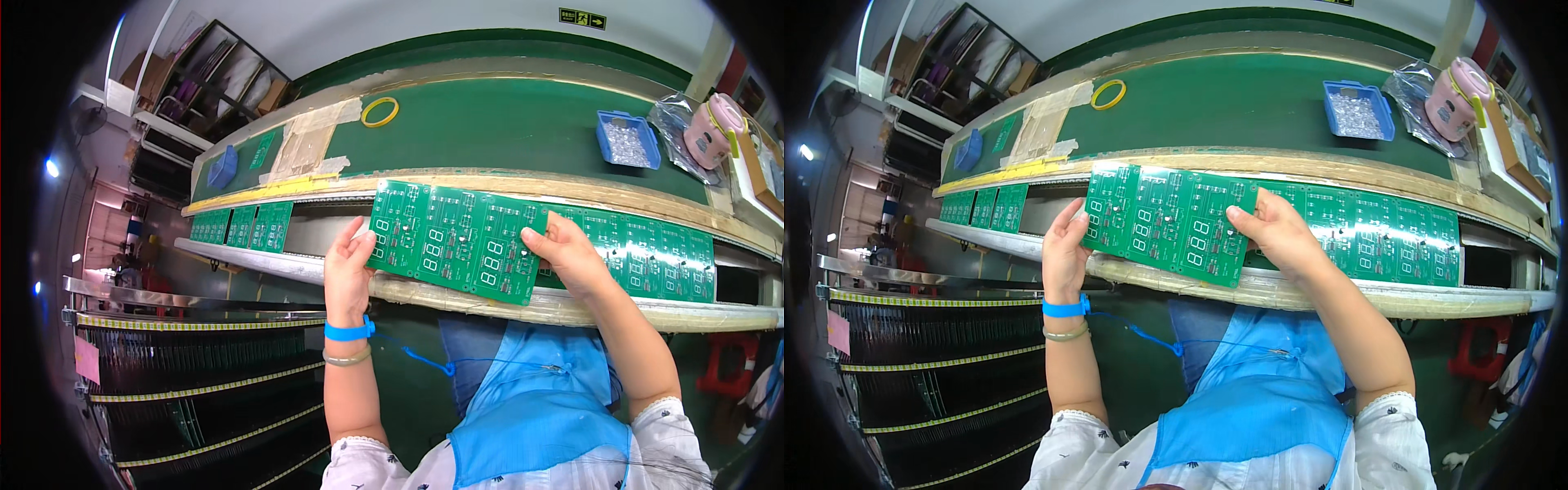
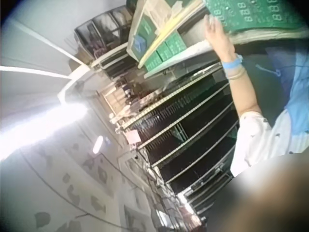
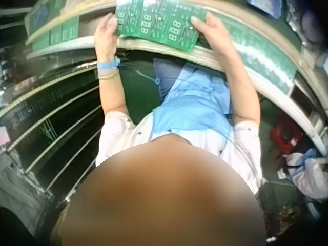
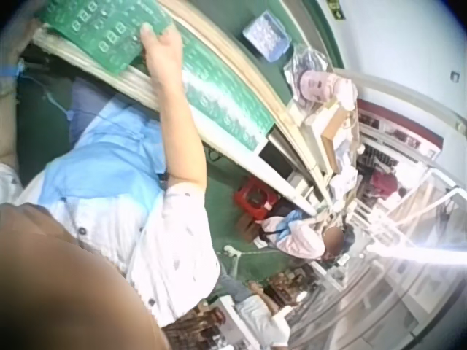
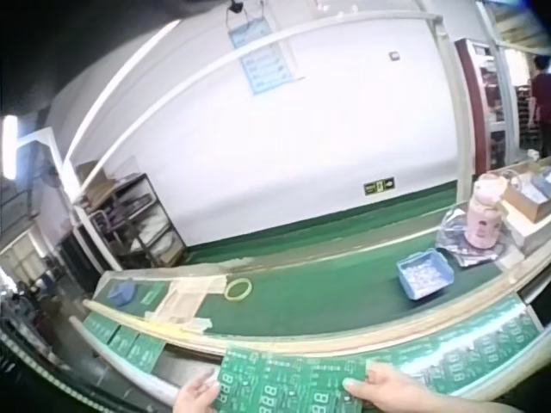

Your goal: Assemble small electronic components onto a green printed circuit board (PCB) on an assembly line.

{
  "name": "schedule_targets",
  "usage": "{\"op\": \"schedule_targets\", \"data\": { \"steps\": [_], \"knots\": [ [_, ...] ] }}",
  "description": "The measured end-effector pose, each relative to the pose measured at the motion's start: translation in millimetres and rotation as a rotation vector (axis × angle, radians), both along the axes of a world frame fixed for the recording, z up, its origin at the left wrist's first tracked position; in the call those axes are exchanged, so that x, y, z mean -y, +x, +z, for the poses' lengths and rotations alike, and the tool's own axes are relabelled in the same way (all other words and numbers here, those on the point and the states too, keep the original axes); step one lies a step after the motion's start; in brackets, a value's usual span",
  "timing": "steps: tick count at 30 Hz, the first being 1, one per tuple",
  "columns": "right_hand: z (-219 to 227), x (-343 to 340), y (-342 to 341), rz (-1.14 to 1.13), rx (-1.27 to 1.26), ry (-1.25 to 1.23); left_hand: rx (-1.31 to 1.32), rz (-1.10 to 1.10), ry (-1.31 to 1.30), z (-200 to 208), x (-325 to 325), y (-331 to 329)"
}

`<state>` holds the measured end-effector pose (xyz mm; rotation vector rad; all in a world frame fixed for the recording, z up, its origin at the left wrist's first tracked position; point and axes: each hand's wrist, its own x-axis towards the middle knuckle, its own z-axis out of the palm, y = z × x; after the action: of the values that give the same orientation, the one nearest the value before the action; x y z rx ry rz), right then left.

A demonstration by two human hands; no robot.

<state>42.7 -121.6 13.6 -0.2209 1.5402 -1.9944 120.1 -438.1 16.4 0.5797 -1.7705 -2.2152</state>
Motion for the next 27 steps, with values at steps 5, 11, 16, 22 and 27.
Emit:
{"op": "schedule_targets", "data": {
  "steps": [5, 11, 16, 22, 27],
  "knots": [
    [11.3, 29.5, -10.5, 0.076, 0.080, 0.117, 0.147, -0.312, 0.030, -6.1, 43.9, -11.7],
    [-9.2, 69.0, -5.0, -0.123, -0.126, 0.291, 0.263, -0.370, -0.025, -17.0, 96.9, -26.8],
    [-10.4, 76.2, 10.8, 0.043, -0.597, 0.550, 0.328, -0.413, -0.105, -24.7, 114.2, -36.5],
    [7.1, 84.9, 15.7, 0.110, -0.669, 0.716, 0.304, -0.434, -0.095, -31.8, 119.8, -43.7],
    [6.9, 89.9, 15.6, 0.070, -0.722, 0.752, 0.275, -0.420, -0.082, -31.2, 120.6, -42.8]
  ]
}}
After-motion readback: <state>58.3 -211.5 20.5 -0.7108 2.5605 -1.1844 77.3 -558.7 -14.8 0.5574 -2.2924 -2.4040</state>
